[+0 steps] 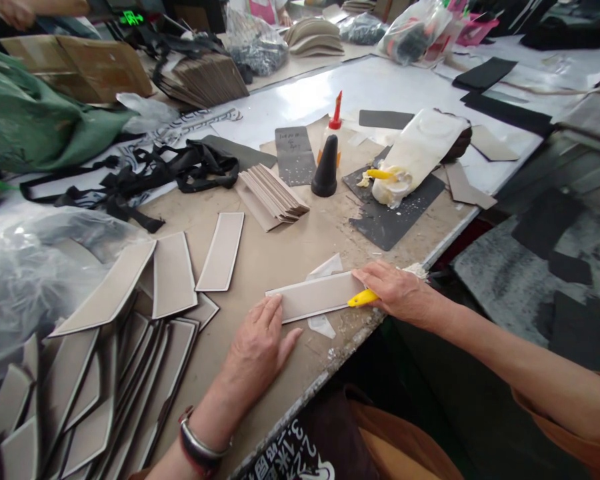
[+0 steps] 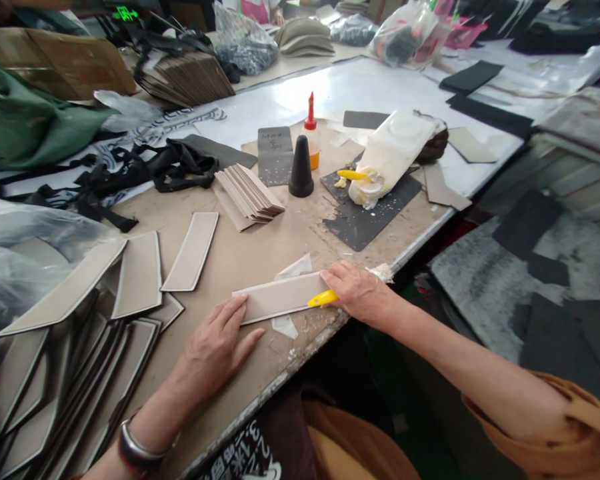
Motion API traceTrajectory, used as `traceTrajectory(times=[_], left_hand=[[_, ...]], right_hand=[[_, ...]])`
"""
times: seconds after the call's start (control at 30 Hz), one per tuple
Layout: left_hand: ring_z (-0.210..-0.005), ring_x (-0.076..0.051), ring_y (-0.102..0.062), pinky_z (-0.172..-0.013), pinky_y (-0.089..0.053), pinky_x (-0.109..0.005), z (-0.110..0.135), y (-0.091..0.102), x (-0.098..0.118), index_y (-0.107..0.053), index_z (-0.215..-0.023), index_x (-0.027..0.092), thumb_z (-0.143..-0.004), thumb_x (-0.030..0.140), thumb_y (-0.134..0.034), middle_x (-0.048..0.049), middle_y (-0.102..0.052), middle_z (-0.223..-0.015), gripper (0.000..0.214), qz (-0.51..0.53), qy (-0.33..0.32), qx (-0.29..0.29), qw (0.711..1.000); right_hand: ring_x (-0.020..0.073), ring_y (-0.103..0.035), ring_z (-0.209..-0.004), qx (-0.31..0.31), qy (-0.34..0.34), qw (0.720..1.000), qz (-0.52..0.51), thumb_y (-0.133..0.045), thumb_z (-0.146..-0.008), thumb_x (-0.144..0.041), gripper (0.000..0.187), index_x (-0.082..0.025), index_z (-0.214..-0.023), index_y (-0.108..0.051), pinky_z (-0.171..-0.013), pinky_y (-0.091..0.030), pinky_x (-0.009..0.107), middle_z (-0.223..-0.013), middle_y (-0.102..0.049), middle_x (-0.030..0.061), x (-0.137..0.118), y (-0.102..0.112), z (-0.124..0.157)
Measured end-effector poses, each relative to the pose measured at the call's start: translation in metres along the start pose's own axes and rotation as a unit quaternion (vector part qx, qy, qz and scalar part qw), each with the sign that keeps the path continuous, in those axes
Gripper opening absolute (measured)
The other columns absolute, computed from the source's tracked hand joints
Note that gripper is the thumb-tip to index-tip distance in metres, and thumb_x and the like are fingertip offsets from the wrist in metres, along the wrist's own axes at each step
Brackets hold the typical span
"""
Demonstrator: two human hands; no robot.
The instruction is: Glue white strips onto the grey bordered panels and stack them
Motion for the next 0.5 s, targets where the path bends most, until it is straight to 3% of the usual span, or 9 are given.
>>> traceTrajectory(times=[0.17,0.3,0.5], left_hand=[[-0.100,-0.031,-0.055,-0.083,-0.050,-0.043,-0.011,-0.003,0.021,-0.055,-0.112,0.009,-0.078,0.050,-0.057,-0.0193,-0.055,-0.109,0.054,-0.041,0.055,-0.057,0.996],[-0.100,-0.035,-0.053,-0.079,-0.049,-0.049,-0.019,-0.006,0.038,-0.051,-0.124,0.020,-0.065,0.062,-0.063,-0.0183,-0.050,-0.111,0.074,-0.066,0.101,-0.052,0.991],[-0.095,-0.037,-0.054,-0.075,-0.048,-0.052,-0.029,-0.010,0.047,-0.051,-0.125,0.028,-0.058,0.069,-0.062,-0.0165,-0.051,-0.106,0.080,-0.076,0.126,-0.074,0.986]], right_hand=[[0.0269,-0.054,-0.091,-0.001,0.012,1.000,-0.024,-0.061,-0.080,-0.020,0.035,-0.008,-0.112,-0.053,-0.076,-0.050,0.036,-0.096,-0.059,0.0148,0.003,-0.001,0.000],[0.0284,-0.055,-0.092,0.004,0.015,1.000,-0.023,-0.062,-0.076,-0.014,0.038,-0.007,-0.112,-0.052,-0.076,-0.051,0.038,-0.097,-0.059,0.0156,0.003,-0.002,0.002],[0.0274,-0.055,-0.093,0.033,-0.006,0.999,-0.042,-0.058,-0.074,-0.010,0.042,-0.012,-0.115,-0.050,-0.076,-0.051,0.039,-0.099,-0.059,0.0137,0.006,-0.011,0.005]])
Point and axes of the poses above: each hand's wrist, its own z-axis away from the middle knuckle, its own y-axis out of the back of the hand, x = y × z, the point moved 3 cm from there along -z, towards the middle knuckle
